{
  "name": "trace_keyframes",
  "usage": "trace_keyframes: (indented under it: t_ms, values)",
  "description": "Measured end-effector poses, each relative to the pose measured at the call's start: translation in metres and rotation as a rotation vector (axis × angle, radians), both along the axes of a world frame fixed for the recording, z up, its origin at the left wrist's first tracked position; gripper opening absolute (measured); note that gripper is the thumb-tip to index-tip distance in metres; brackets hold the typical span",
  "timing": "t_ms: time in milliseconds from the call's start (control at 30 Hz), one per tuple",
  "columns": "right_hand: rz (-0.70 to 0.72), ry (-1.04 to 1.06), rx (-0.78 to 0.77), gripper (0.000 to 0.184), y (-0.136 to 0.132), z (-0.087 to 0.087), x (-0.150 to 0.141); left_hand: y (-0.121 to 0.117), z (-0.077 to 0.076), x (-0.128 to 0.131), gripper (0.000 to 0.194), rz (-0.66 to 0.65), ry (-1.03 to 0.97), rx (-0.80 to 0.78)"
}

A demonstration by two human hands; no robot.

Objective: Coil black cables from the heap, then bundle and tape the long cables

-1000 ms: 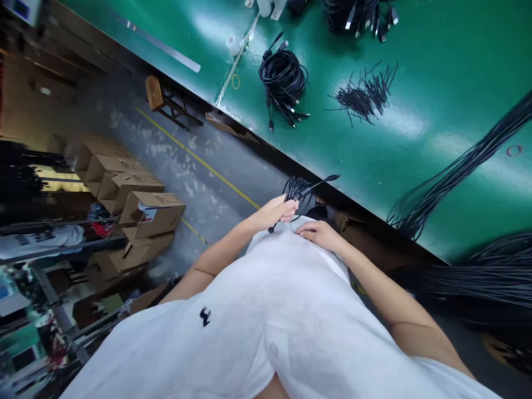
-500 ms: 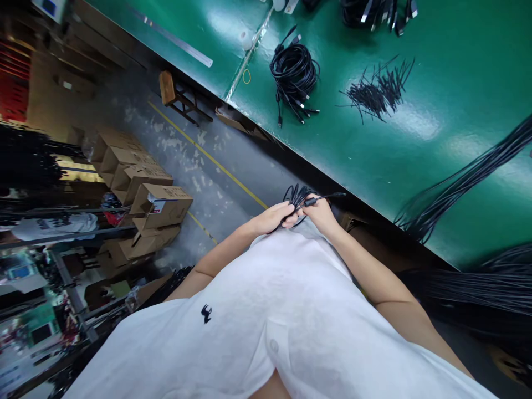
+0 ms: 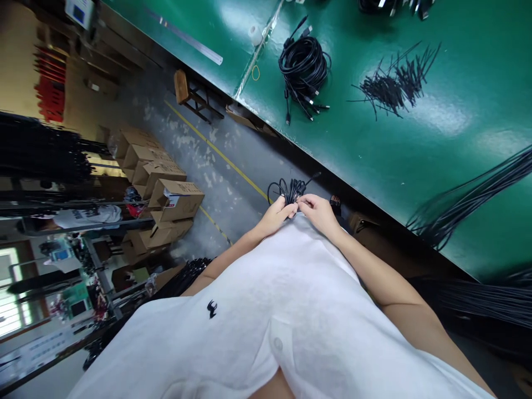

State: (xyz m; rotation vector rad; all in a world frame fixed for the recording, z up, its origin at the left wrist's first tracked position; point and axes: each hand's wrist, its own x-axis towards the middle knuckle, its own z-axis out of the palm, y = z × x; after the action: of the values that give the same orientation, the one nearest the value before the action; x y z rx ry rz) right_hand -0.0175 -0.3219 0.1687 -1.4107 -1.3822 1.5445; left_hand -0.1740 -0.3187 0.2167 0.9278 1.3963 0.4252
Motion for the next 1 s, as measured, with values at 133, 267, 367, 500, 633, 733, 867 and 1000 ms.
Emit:
trace_keyframes:
  t_ms: [133,267,367,500,633,733,867,1000]
  values:
    - [0.213,-0.483,0.622,0.032,0.006,0.005,0.012,0.004,-0.005,0.004,0.008,-0.152,0.274,0.201]
    - [0.534,-0.54,1.093,0.035,0.03,0.016,0.024,0.012,-0.009,0.005,0.004,-0.202,0.167,0.173]
    - [0.686,-0.521,1.292,0.035,0.046,0.028,0.027,0.019,-0.01,0.002,0.01,-0.191,-0.001,0.07]
    - [0.773,-0.605,1.396,0.028,0.057,0.042,0.029,0.028,-0.009,-0.003,0.02,-0.083,-0.369,-0.083]
    - [0.815,-0.73,1.511,0.032,0.064,0.049,0.03,0.036,-0.01,-0.006,0.034,-0.033,-0.493,-0.119]
    - [0.84,-0.859,1.527,0.035,0.066,0.051,0.029,0.039,-0.01,-0.006,0.034,-0.001,-0.499,-0.127]
    - [0.861,-0.938,1.522,0.036,0.068,0.053,0.027,0.043,-0.008,-0.002,0.035,-0.007,-0.509,-0.128]
    - [0.879,-0.968,1.476,0.038,0.068,0.056,0.023,0.047,-0.008,0.004,0.034,0.054,-0.474,-0.114]
